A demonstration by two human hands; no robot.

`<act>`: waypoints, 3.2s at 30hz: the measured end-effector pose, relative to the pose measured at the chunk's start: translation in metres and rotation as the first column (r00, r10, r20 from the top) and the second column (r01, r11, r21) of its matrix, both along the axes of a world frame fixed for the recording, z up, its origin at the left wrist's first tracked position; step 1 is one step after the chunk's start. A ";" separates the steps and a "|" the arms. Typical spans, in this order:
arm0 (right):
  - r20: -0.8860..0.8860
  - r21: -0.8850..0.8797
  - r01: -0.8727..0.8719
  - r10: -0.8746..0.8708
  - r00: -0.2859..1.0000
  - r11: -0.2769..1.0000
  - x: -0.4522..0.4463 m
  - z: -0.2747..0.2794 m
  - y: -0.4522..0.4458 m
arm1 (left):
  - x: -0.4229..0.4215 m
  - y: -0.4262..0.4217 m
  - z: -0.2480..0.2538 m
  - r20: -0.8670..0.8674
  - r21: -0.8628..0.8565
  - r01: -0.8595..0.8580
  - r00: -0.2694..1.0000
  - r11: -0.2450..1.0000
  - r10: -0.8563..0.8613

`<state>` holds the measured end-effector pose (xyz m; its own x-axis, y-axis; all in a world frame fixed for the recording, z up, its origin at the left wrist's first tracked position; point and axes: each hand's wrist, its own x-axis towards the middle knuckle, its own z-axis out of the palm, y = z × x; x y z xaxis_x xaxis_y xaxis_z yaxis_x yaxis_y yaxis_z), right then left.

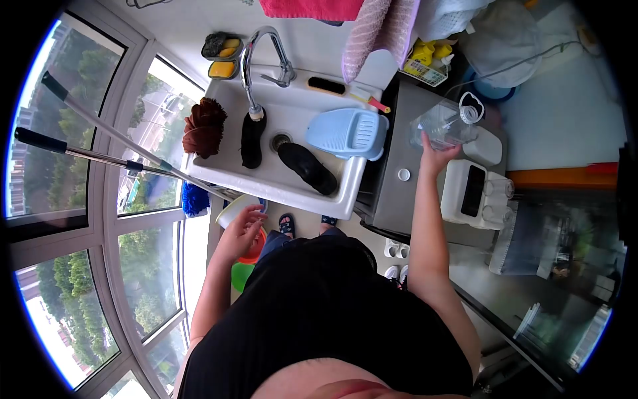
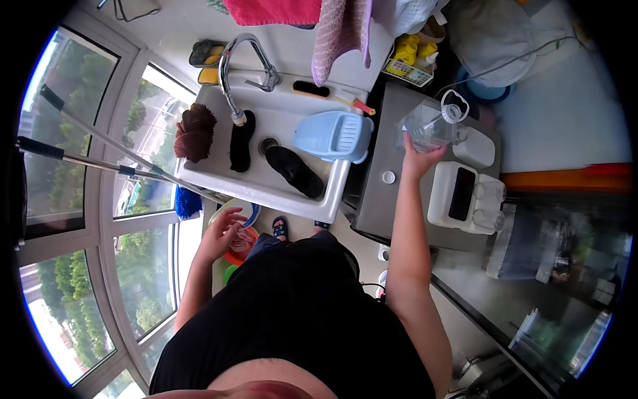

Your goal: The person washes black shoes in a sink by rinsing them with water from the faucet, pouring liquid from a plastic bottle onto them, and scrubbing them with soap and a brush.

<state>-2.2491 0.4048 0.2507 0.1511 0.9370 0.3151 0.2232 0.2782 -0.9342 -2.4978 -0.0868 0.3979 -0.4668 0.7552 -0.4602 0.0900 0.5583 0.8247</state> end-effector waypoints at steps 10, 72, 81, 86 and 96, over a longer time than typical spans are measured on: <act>0.170 0.069 0.231 -0.240 0.956 0.970 0.002 -0.018 0.050 | -0.071 0.011 -0.014 -0.077 -0.014 0.118 0.990 0.993 -0.119; 0.605 -0.566 -0.551 0.763 0.228 0.613 -0.255 0.069 -0.298 | -0.269 0.019 -0.137 0.672 0.255 -0.736 0.601 0.627 0.433; 0.610 -0.639 -0.498 0.780 0.135 0.586 -0.288 0.071 -0.299 | -0.257 0.012 -0.134 0.630 0.321 -0.655 0.686 0.684 0.362; 0.613 -0.685 -0.425 0.784 0.104 0.592 -0.296 0.089 -0.299 | -0.257 0.010 -0.126 0.641 0.299 -0.630 0.689 0.717 0.339; 0.636 -0.699 -0.357 0.767 0.086 0.620 -0.301 0.104 -0.296 | -0.259 0.005 -0.122 0.651 0.323 -0.589 0.706 0.741 0.278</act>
<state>-2.5502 0.1089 0.3547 -0.6147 0.6440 -0.4555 0.7888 0.4995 -0.3581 -2.7565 -0.0820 0.2756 -0.5940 0.7111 -0.3762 -0.5891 -0.0660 0.8053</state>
